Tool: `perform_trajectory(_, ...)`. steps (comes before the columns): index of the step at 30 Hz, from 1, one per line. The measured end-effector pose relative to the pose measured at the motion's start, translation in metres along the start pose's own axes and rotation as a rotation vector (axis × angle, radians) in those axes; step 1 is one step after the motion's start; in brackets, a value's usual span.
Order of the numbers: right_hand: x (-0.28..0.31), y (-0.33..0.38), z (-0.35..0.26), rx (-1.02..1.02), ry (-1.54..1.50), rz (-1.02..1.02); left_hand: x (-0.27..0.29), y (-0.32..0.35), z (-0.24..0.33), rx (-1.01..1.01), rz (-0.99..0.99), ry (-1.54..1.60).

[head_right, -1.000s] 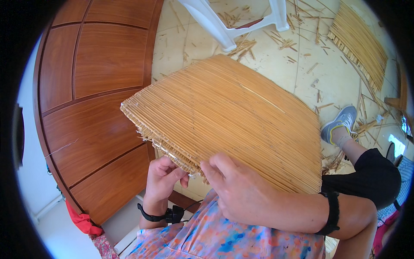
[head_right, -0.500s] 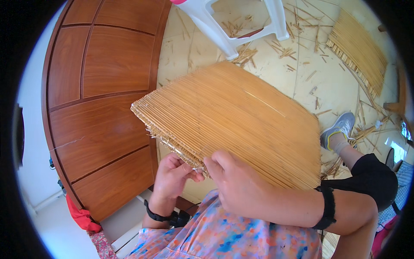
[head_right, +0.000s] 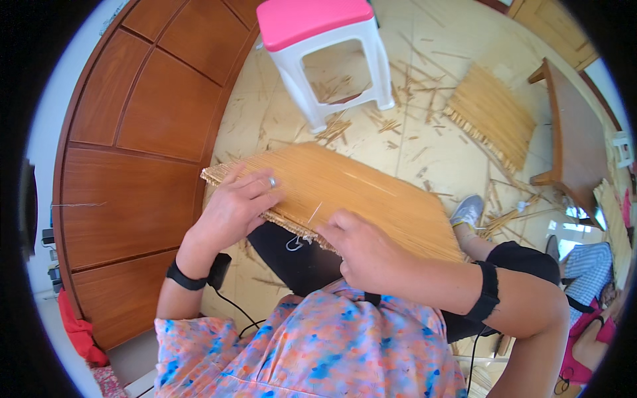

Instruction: The person assembles a bamboo mat by threading a needle and stitching together individual bamboo slats, holding the mat on their lap and pulling the thread tight through pre-made holes.

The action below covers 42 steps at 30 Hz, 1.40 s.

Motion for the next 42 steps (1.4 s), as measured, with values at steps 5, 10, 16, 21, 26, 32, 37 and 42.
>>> perform_trajectory(5,0.046,0.027,0.011,0.011,0.247,0.112,-0.005,-0.035,0.032,-0.191,0.137,0.08)
perform_trajectory(10,0.106,0.054,0.006,0.124,0.53,0.189,-0.001,-0.071,0.062,-0.139,0.225,0.104)
perform_trajectory(16,0.181,0.107,0.003,0.161,1.105,0.727,0.007,-0.133,0.111,0.006,0.265,0.125)
perform_trajectory(21,0.218,0.159,0.061,-0.242,0.73,1.076,0.005,-0.18,0.156,0.092,0.274,0.149)
perform_trajectory(26,0.2,0.161,0.134,-0.625,0.09,0.98,-0.021,-0.208,0.192,0.119,0.134,0.246)
perform_trajectory(32,0.199,0.189,0.153,-0.702,-0.04,1.089,-0.043,-0.204,0.262,-0.069,-0.395,0.434)
perform_trajectory(37,0.201,0.211,0.142,-0.744,0.265,1.018,-0.085,-0.182,0.251,-0.003,-0.619,1.266)
perform_trajectory(42,0.193,0.223,0.145,-0.777,0.177,1.073,-0.151,-0.225,0.216,0.103,-0.091,1.665)
Point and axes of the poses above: each hand's wrist, its own y-axis away from the middle knuckle, its own x-axis out of the back of the hand, z = x × y, the point moved 9 cm from there along -y, towards the middle knuckle, and after that the axes turned 3 degrees about z, right-handed, at the moved point
